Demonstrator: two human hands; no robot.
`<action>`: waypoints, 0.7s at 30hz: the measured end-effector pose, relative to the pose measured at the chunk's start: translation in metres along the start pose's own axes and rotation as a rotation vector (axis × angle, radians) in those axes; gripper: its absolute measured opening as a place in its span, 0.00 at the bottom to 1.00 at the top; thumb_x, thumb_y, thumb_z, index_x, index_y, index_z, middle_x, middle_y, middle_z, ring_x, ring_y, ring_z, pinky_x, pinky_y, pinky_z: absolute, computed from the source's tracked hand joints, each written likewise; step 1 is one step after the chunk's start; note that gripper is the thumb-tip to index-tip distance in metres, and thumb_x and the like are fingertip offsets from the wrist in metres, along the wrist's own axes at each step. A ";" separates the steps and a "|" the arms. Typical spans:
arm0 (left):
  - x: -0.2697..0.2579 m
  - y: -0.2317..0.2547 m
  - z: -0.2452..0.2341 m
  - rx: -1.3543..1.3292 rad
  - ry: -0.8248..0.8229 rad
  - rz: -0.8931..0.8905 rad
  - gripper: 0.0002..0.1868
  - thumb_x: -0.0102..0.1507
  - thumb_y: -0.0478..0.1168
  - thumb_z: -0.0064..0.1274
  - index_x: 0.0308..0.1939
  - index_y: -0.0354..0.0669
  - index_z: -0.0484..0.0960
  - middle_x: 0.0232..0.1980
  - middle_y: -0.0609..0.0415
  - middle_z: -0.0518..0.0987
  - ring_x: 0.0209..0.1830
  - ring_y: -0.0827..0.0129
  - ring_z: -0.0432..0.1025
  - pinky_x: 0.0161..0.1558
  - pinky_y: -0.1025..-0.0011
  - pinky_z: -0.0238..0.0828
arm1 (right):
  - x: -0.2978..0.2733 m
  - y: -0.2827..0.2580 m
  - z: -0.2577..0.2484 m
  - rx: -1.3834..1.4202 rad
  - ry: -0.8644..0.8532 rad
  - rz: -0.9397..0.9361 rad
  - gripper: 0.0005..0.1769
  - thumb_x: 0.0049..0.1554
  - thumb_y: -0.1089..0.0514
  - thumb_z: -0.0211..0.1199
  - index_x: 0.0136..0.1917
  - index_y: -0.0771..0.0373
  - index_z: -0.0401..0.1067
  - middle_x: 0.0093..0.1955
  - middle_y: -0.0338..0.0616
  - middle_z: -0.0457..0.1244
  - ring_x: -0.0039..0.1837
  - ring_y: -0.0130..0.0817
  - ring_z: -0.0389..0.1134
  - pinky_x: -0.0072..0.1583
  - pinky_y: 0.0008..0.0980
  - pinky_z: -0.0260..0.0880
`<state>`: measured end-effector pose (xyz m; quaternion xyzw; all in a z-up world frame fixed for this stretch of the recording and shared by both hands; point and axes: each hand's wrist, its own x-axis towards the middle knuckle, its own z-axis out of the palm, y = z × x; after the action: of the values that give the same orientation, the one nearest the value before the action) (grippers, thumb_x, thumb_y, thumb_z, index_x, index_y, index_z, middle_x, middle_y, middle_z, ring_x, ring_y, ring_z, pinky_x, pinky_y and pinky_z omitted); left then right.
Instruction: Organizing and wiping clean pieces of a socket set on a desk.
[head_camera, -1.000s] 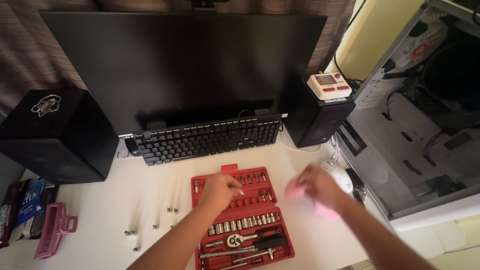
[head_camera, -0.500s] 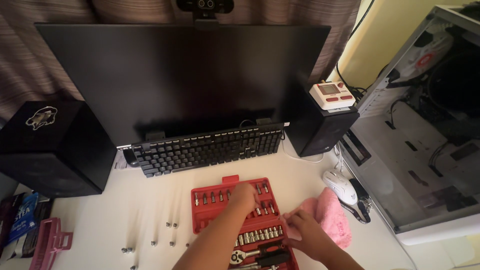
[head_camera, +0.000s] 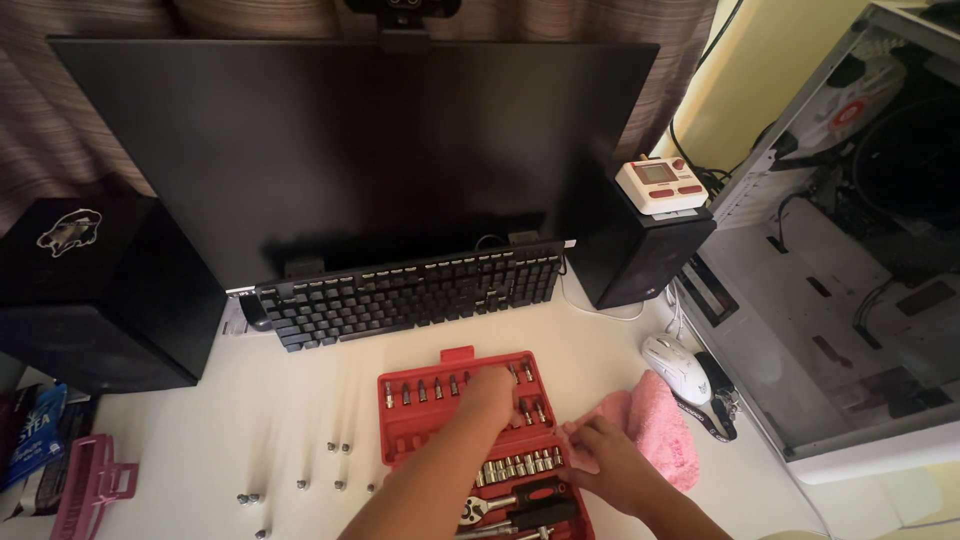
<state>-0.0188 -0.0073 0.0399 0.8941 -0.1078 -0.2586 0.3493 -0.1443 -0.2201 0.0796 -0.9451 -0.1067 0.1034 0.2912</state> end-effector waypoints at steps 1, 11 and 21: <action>0.000 0.001 0.003 0.019 0.057 -0.005 0.05 0.60 0.34 0.57 0.39 0.37 0.85 0.41 0.42 0.84 0.44 0.53 0.83 0.47 0.61 0.79 | 0.000 -0.002 -0.001 -0.015 -0.018 0.041 0.32 0.47 0.46 0.76 0.61 0.62 0.73 0.61 0.45 0.61 0.64 0.43 0.65 0.64 0.38 0.68; -0.018 -0.002 0.004 0.047 0.146 0.050 0.05 0.61 0.32 0.54 0.39 0.38 0.83 0.42 0.41 0.85 0.42 0.54 0.82 0.48 0.59 0.78 | -0.002 0.003 0.000 -0.023 -0.004 0.000 0.34 0.47 0.47 0.74 0.65 0.61 0.72 0.60 0.47 0.61 0.64 0.45 0.64 0.64 0.39 0.67; -0.086 -0.012 -0.001 0.008 0.517 0.340 0.14 0.51 0.38 0.67 0.34 0.35 0.80 0.43 0.38 0.79 0.45 0.42 0.74 0.45 0.50 0.71 | 0.036 0.132 0.053 -0.450 0.053 -0.732 0.12 0.50 0.56 0.68 0.48 0.56 0.77 0.56 0.43 0.66 0.60 0.52 0.64 0.60 0.44 0.65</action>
<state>-0.0908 0.0348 0.0658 0.9008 -0.1646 0.0399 0.3998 -0.1044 -0.2893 -0.0432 -0.8871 -0.4476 -0.0569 0.0977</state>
